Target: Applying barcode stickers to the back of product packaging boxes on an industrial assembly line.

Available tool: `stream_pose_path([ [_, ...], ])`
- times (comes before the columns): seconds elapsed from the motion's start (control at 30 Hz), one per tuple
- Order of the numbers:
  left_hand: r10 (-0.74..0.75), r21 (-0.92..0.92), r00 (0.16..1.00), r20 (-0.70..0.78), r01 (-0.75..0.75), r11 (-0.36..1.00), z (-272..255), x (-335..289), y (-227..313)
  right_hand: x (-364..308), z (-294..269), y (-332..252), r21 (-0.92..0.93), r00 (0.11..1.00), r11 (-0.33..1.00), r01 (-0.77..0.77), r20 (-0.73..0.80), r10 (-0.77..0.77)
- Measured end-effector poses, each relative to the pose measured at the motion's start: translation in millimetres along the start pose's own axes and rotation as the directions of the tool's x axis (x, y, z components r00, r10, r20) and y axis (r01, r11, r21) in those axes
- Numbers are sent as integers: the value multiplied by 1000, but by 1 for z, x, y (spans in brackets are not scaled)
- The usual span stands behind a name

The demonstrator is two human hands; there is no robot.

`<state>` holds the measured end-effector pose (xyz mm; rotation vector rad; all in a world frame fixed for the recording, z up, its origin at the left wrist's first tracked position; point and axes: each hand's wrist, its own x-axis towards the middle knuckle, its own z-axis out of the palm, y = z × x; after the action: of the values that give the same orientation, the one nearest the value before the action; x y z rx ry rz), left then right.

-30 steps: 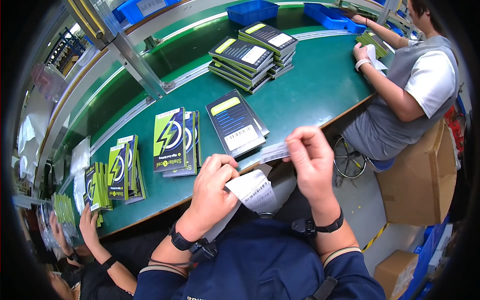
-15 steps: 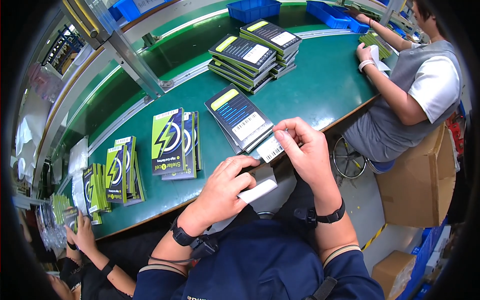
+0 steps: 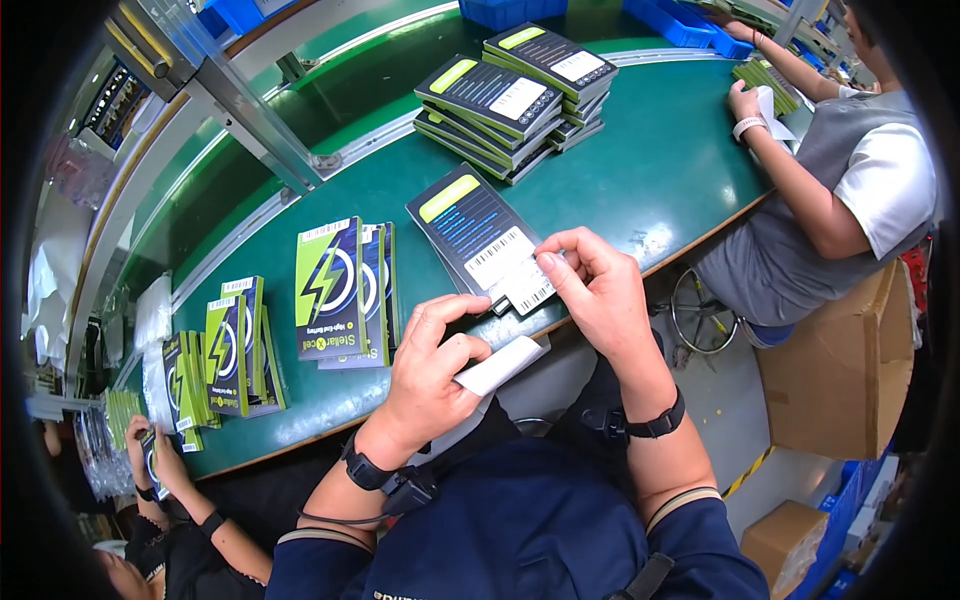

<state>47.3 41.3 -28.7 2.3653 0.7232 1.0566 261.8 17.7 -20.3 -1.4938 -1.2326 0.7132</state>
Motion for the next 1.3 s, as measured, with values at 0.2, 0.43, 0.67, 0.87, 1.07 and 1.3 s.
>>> stream_pose_path([
  [0.2,-47,-46,999,-10,47,998,2,2,0,7,1,6,62,999,997,-44,20,43],
  [0.43,-40,-31,999,15,40,999,1,7,-1,10,-1,11,299,998,953,-48,60,31],
  [0.67,36,84,999,27,-38,996,0,7,-3,0,-6,-15,11,965,966,260,-47,-259],
  [0.87,34,52,999,35,-36,998,1,6,-2,6,-1,-5,48,985,984,171,-6,-171],
  [1.07,42,39,998,46,-44,998,1,6,-2,8,2,6,73,996,993,91,17,-93],
  [1.3,58,103,994,97,-68,992,3,5,-4,8,3,9,110,997,991,74,24,-77],
])
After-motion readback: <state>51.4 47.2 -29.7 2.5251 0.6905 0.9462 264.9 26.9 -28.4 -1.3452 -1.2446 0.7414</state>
